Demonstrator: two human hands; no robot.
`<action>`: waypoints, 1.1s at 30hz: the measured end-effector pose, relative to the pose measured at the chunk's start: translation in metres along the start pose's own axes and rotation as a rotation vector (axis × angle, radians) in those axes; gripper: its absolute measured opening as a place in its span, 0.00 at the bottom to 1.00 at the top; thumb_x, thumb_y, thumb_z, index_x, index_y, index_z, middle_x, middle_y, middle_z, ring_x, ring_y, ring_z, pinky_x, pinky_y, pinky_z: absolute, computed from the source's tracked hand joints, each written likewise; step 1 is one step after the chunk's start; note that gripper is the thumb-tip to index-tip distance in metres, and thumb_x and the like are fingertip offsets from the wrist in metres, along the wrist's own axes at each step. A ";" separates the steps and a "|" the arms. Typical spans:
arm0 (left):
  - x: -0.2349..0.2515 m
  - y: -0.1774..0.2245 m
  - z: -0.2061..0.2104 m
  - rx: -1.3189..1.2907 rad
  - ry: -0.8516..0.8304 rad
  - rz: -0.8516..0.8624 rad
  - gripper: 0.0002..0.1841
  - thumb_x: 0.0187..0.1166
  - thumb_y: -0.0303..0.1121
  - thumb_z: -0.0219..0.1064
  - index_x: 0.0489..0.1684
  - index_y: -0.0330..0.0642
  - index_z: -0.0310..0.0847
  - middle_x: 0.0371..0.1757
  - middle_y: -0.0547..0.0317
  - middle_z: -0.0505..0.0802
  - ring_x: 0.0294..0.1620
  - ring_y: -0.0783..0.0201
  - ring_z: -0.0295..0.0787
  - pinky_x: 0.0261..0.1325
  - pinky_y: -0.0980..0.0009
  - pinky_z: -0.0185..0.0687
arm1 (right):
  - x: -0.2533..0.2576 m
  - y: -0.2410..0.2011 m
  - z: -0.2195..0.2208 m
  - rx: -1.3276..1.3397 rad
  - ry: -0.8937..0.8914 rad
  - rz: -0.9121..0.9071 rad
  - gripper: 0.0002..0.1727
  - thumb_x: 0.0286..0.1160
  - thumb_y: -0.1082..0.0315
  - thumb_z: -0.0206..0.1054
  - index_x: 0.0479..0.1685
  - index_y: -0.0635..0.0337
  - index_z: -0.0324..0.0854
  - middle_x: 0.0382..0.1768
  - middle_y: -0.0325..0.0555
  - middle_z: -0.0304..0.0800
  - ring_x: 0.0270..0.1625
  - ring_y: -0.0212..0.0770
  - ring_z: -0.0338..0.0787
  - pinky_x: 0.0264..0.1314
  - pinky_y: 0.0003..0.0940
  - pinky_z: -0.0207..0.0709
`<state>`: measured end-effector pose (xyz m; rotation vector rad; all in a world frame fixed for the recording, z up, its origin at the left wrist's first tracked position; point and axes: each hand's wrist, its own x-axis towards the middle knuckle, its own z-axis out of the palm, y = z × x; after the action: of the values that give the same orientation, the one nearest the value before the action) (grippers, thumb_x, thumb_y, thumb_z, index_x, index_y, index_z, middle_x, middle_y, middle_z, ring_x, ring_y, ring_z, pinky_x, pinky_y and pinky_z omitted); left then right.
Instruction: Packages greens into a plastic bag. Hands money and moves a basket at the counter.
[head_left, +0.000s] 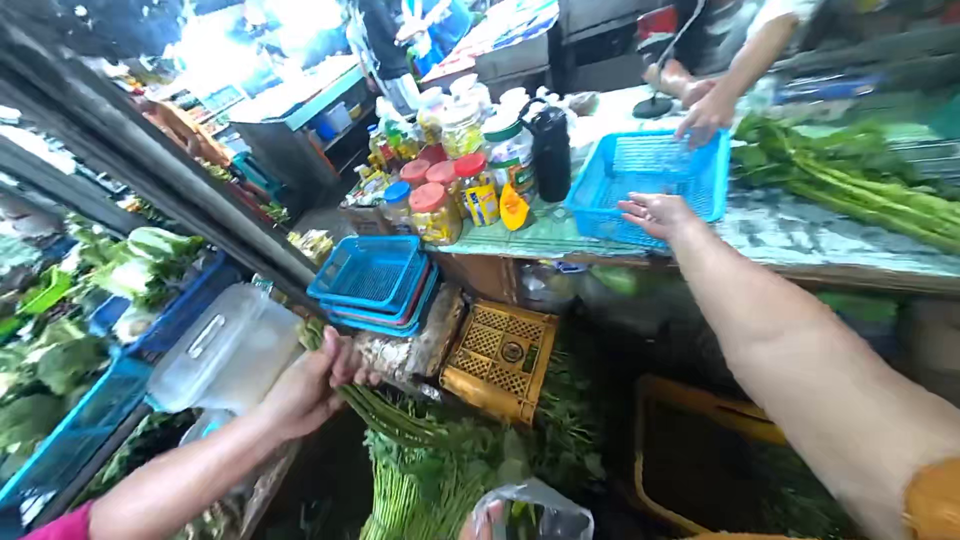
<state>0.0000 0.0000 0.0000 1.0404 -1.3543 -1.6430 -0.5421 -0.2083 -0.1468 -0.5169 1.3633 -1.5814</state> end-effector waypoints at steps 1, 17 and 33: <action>-0.014 0.014 0.028 -0.042 0.193 -0.035 0.28 0.93 0.53 0.40 0.17 0.58 0.73 0.18 0.75 0.79 0.28 0.74 0.83 0.50 0.71 0.86 | -0.009 0.003 0.005 -0.024 -0.051 -0.021 0.27 0.90 0.69 0.55 0.85 0.68 0.59 0.77 0.59 0.74 0.68 0.44 0.86 0.68 0.35 0.81; -0.129 -0.207 0.201 0.042 1.019 -0.095 0.14 0.88 0.29 0.54 0.45 0.35 0.89 0.17 0.76 0.79 0.14 0.85 0.67 0.21 0.85 0.66 | -0.389 0.174 0.251 -0.492 -1.760 -0.283 0.62 0.53 0.54 0.87 0.92 0.60 0.52 0.72 0.52 0.84 0.74 0.45 0.82 0.80 0.48 0.73; -0.116 -0.117 0.161 1.052 0.727 0.279 0.12 0.83 0.34 0.61 0.37 0.43 0.91 0.71 0.50 0.89 0.42 0.69 0.96 0.35 0.71 0.89 | -0.286 0.029 0.158 -1.280 -1.677 -0.839 0.15 0.85 0.58 0.66 0.58 0.57 0.86 0.39 0.51 0.93 0.46 0.53 0.93 0.52 0.59 0.82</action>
<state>-0.1099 0.1846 -0.0832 1.6879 -1.6996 -0.1650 -0.2728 -0.0455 -0.0547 -2.5933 0.4812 -0.0148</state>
